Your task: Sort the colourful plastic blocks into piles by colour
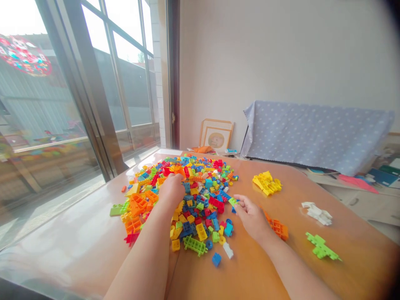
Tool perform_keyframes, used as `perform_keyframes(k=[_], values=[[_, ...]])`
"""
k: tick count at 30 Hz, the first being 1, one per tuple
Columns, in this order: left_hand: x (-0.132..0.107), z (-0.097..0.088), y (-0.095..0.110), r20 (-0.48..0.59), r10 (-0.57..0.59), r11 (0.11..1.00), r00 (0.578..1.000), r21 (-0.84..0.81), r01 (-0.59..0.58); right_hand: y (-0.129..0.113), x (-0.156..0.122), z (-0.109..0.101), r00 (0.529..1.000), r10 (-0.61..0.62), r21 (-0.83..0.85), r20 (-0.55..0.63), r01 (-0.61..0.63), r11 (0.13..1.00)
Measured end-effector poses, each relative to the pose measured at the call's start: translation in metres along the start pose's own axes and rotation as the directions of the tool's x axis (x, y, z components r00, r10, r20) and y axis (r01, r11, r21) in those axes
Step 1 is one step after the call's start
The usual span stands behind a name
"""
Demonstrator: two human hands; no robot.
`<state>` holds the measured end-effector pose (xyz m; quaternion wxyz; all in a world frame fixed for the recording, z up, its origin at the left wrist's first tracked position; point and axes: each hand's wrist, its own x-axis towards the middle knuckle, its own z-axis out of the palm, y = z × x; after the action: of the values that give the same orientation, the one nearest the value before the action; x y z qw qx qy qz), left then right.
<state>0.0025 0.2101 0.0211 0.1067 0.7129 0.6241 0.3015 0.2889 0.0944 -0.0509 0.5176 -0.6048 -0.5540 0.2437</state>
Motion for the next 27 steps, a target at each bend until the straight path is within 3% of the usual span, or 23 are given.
perform_keyframes(k=[4,7,12,15,17,22,27], values=[[0.0,-0.001,0.006,-0.02,0.044,0.984,0.999,-0.169,-0.047,-0.003,0.0,0.001,1.0,0.026,0.056,0.001,-0.026,0.998],[-0.003,-0.001,0.013,0.038,-0.011,0.897,0.999,-0.441,0.027,-0.014,-0.002,0.0,0.997,0.08,0.102,0.008,-0.08,0.992],[-0.007,0.003,0.031,0.105,-0.048,0.491,0.993,-0.864,0.114,-0.03,-0.006,-0.001,0.984,0.173,0.251,0.052,-0.18,0.951],[-0.011,0.01,0.044,0.233,-0.006,0.263,0.972,-0.938,0.227,-0.035,-0.008,0.0,0.969,0.217,0.413,0.121,-0.248,0.877],[-0.015,0.016,0.053,0.319,0.049,0.186,0.947,-0.934,0.305,-0.038,-0.008,0.001,0.956,0.239,0.521,0.171,-0.293,0.801],[-0.035,0.043,0.073,0.391,0.12,0.183,0.913,-0.912,0.367,-0.048,-0.011,0.007,0.943,0.225,0.662,0.245,-0.332,0.672],[-0.054,0.067,0.087,0.46,0.289,0.234,0.839,-0.884,0.404,-0.051,-0.014,0.011,0.931,0.188,0.608,0.314,-0.349,0.713]])
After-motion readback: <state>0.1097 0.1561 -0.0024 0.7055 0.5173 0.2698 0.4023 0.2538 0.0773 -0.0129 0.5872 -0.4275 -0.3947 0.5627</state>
